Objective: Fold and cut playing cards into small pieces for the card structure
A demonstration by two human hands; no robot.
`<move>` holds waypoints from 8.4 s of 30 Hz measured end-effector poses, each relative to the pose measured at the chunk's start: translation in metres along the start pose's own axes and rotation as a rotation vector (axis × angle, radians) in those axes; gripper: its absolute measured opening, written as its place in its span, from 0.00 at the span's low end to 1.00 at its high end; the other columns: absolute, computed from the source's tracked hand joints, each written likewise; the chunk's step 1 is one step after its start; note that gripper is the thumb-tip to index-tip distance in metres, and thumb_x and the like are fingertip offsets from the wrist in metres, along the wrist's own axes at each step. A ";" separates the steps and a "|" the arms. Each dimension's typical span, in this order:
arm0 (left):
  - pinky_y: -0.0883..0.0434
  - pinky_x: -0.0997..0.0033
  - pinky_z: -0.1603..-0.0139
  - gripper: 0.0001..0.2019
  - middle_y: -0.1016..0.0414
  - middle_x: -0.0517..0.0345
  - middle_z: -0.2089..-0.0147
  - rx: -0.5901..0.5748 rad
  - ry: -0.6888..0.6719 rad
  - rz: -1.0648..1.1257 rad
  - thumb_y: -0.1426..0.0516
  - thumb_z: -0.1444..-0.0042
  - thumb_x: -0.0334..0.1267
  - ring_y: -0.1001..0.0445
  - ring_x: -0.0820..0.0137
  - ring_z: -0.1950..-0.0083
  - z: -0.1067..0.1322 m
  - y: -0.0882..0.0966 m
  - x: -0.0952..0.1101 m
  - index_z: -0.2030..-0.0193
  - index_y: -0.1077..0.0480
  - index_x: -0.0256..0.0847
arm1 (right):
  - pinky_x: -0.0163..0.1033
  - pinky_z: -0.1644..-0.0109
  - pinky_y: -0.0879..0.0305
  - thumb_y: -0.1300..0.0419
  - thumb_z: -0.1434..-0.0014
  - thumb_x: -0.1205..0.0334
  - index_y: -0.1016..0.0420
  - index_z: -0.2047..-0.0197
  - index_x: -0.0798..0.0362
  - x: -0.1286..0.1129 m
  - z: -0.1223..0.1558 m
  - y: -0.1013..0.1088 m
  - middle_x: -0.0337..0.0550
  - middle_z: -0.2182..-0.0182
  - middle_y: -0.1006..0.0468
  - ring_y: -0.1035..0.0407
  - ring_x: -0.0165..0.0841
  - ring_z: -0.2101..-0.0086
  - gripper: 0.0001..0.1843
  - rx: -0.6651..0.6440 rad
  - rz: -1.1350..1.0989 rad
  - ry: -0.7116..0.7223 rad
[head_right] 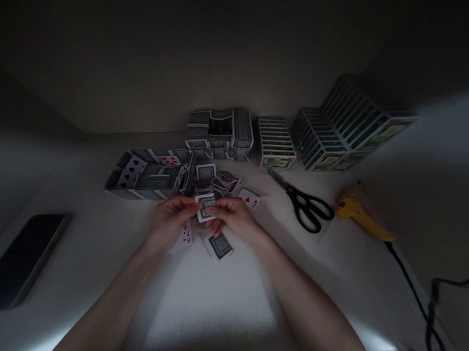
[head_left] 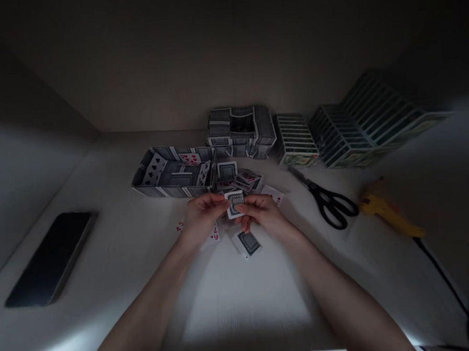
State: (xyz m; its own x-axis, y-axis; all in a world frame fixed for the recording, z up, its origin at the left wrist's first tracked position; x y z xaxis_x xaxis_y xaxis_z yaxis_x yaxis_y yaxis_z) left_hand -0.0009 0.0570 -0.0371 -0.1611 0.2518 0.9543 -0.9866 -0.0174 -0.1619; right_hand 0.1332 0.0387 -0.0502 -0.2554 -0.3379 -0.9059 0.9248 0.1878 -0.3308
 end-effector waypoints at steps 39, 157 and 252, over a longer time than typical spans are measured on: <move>0.35 0.79 0.74 0.07 0.30 0.63 0.77 -0.021 -0.144 -0.149 0.37 0.62 0.35 0.33 0.79 0.76 0.006 -0.004 0.010 0.75 0.30 0.38 | 0.32 0.85 0.44 0.38 0.54 0.51 0.35 0.81 0.53 -0.003 -0.001 0.002 0.29 0.90 0.38 0.45 0.23 0.90 0.16 0.105 0.069 0.083; 0.27 0.73 0.72 0.11 0.26 0.59 0.74 0.050 -0.095 -0.165 0.38 0.60 0.42 0.29 0.73 0.74 0.005 -0.001 0.000 0.72 0.27 0.36 | 0.44 0.47 0.40 0.38 0.56 0.72 0.35 0.47 0.44 -0.019 0.010 -0.005 0.45 0.52 0.32 0.37 0.37 0.50 0.31 0.231 0.771 0.728; 0.39 0.78 0.75 0.14 0.32 0.61 0.78 -0.136 -0.312 -0.463 0.47 0.48 0.44 0.36 0.75 0.75 -0.001 -0.017 -0.011 0.75 0.30 0.36 | 0.32 0.75 0.45 0.42 0.51 0.50 0.32 0.74 0.53 -0.008 -0.007 0.024 0.33 0.82 0.36 0.41 0.27 0.79 0.14 0.347 0.275 0.268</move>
State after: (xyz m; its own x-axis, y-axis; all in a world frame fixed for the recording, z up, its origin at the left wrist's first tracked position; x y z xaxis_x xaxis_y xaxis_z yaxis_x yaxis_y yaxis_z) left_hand 0.0178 0.0557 -0.0453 0.2672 -0.0944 0.9590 -0.9474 0.1562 0.2793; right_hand 0.1558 0.0523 -0.0532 -0.0111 -0.0621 -0.9980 0.9954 -0.0958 -0.0051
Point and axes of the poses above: each hand's wrist, its own z-axis away from the middle knuckle, its own y-axis out of the back of the hand, x = y × z, the point moved 5 cm from there along -z, towards the middle knuckle
